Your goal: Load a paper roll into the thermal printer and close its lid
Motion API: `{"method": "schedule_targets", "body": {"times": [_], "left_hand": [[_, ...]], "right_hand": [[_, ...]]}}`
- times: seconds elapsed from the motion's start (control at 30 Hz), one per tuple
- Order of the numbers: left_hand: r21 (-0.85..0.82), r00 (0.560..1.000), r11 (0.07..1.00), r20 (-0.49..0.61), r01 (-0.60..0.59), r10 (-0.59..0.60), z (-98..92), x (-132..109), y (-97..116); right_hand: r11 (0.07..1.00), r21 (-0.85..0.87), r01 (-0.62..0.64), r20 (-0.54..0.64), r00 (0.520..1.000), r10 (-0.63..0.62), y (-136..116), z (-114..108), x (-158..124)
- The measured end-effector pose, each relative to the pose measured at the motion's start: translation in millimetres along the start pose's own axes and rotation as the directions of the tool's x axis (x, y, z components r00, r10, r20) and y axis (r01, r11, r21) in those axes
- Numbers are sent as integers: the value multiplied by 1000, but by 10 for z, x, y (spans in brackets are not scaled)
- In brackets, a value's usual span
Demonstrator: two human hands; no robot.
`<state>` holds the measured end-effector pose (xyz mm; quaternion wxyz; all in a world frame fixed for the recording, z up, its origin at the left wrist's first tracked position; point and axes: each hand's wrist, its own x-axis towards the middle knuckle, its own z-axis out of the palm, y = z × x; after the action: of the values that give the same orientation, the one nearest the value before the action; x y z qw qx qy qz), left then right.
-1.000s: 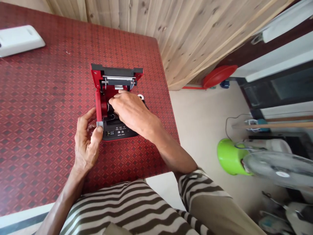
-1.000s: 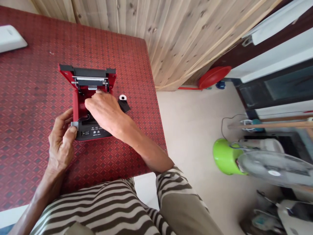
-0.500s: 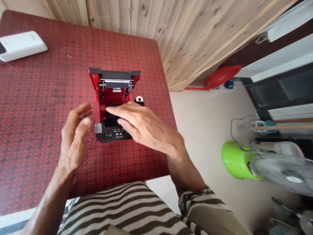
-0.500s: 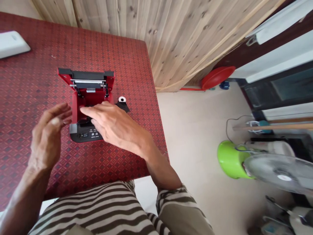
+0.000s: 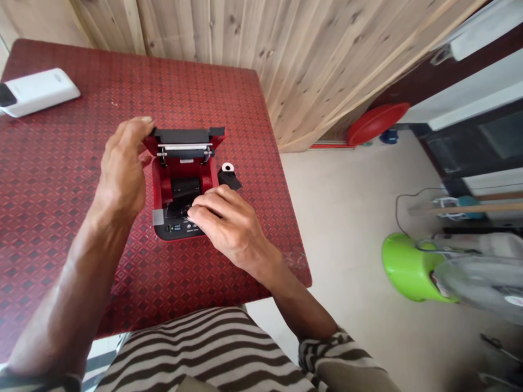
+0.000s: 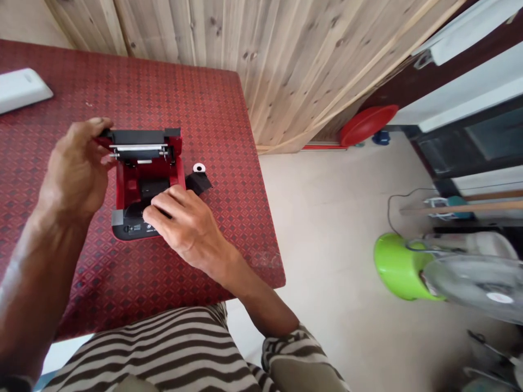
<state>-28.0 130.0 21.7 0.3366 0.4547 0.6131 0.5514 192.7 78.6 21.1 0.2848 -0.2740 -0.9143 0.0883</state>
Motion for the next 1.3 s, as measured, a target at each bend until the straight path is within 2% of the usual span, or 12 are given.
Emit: {"method": "schedule_targets", "body": {"times": [0.13, 0.23, 0.33, 0.43, 0.73, 0.87, 0.97, 1.1, 1.2, 1.3], "left_hand": [[-158, 993, 982, -40, 106, -114, -67, -431, -106], [-211, 983, 960, 22, 184, -184, -115, -711, -177], [-200, 966, 945, 68, 258, -249, -145, -882, -239], [-177, 963, 949, 104, 263, -247, -151, -951, -266], [-197, 970, 951, 74, 240, -230, -100, -977, -267], [-199, 975, 954, 44, 224, -220, -127, -1037, -295], [-247, 977, 945, 52, 215, -208, -207, -1143, -324], [-279, 983, 942, 53, 185, -177, -301, -1289, -345], [-216, 985, 961, 24, 171, -170, -310, -1330, -347], [-137, 987, 977, -2, 161, -163, -286, -1319, -342]], "right_hand": [[998, -70, 5, -78, 997, -10, -20, 45, -81], [997, -81, 2, -119, 993, -12, -34, 65, -108], [998, -18, -63, -135, 989, 60, -46, 82, -115], [995, 37, -96, -131, 986, 101, -64, 86, -115], [993, 31, -118, -142, 982, 121, -107, 117, -136], [996, 55, -66, -223, 972, 76, -116, 174, -228], [989, 100, -105, -341, 931, 133, -163, 196, -374], [943, 177, -283, -451, 828, 334, -249, 261, -593], [877, 270, -398, -416, 773, 479, -303, 348, -702], [844, 332, -422, -367, 766, 528, -329, 409, -746]]}}
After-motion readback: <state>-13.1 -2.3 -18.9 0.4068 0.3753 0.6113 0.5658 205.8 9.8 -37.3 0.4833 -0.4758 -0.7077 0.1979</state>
